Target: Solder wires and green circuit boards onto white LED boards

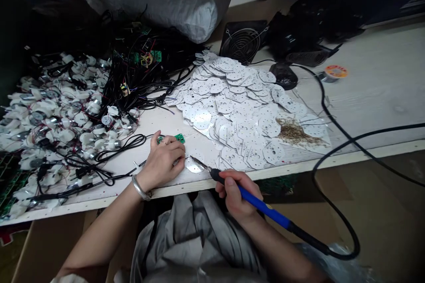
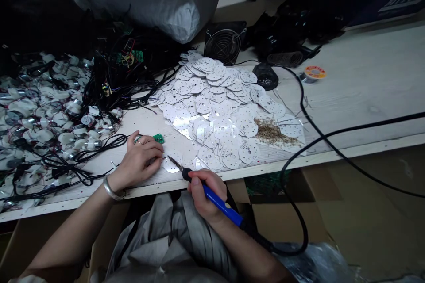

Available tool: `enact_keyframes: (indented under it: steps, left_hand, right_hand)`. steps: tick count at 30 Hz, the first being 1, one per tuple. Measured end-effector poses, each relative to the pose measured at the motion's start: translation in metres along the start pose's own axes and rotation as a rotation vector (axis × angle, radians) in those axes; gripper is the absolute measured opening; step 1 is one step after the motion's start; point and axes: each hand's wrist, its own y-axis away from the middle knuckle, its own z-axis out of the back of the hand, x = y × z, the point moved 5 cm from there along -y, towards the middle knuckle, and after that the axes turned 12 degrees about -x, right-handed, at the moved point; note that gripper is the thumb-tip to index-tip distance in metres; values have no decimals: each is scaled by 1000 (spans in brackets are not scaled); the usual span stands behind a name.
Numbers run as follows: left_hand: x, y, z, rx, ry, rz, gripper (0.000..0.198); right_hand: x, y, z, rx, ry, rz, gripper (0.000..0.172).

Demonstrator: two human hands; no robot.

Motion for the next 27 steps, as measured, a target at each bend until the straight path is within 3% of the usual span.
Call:
enact_keyframes:
  steps: [12, 27]
  left_hand:
    - [1, 1, 0, -17, -13, -20, 16]
    - [2, 0, -1, -28, -40, 4, 17]
  right_hand:
    - [-3, 0, -3, 49, 92, -56, 25]
    - [3, -5, -7, 64, 81, -25, 19]
